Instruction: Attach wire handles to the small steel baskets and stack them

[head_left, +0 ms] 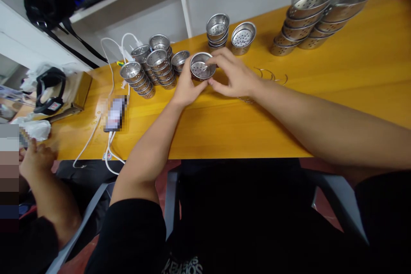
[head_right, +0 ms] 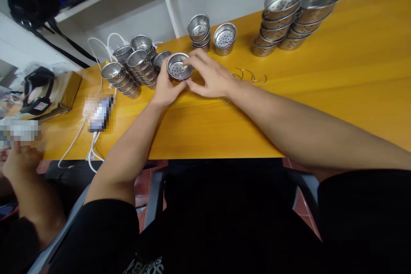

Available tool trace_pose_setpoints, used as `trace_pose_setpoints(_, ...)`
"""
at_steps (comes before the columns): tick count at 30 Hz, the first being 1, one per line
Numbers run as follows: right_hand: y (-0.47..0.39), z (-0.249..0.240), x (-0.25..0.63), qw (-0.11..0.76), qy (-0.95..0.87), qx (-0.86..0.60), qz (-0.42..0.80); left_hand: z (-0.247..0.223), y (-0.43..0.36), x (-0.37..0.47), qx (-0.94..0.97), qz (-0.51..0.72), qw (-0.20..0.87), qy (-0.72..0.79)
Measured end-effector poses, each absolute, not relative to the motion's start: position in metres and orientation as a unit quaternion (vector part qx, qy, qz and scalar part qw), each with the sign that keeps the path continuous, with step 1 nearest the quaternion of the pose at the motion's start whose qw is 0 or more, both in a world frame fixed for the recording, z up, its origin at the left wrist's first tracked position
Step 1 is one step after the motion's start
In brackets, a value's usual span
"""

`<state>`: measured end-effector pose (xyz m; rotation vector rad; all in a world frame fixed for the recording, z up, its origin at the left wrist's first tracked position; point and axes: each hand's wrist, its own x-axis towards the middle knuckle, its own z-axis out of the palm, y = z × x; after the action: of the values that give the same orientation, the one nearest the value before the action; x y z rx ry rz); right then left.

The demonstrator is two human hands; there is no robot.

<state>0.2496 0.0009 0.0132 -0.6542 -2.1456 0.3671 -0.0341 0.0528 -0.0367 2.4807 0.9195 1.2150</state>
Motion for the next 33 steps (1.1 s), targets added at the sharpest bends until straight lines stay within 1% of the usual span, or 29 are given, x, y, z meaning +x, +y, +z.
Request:
trace_pose_setpoints(3,0.002,0.009,0.248,0.414,-0.864,-0.245,0.146,-0.038,0.055,-0.037,0.856,0.404,0.115,0.301)
trace_pose_setpoints(6,-0.002,0.013,0.245,0.405,-0.864,-0.252,0.161,-0.026,0.043,-0.035,0.855,0.393,0.121,0.316)
trace_pose_setpoints(10,-0.013,0.023,0.240,0.384,-0.839,-0.336,0.191,0.004,0.012,-0.029,0.841,0.345,0.125,0.398)
trace_pose_setpoints(13,-0.013,0.025,0.239,0.397,-0.812,-0.379,0.198,0.018,-0.001,-0.025,0.835,0.334,0.128,0.418)
trace_pose_setpoints(18,-0.004,0.018,0.243,0.399,-0.798,-0.386,0.233,0.021,-0.005,-0.020,0.823,0.339,0.141,0.434)
trace_pose_setpoints(28,0.007,0.015,0.243,0.422,-0.796,-0.358,0.244,0.029,-0.011,-0.019,0.822,0.328,0.142,0.444)
trace_pose_setpoints(30,0.010,0.015,0.243,0.427,-0.786,-0.361,0.264,0.030,-0.011,-0.019,0.820,0.328,0.138,0.449)
trace_pose_setpoints(33,0.016,0.014,0.247,0.422,-0.770,-0.349,0.327,0.029,-0.011,-0.018,0.815,0.334,0.131,0.454)
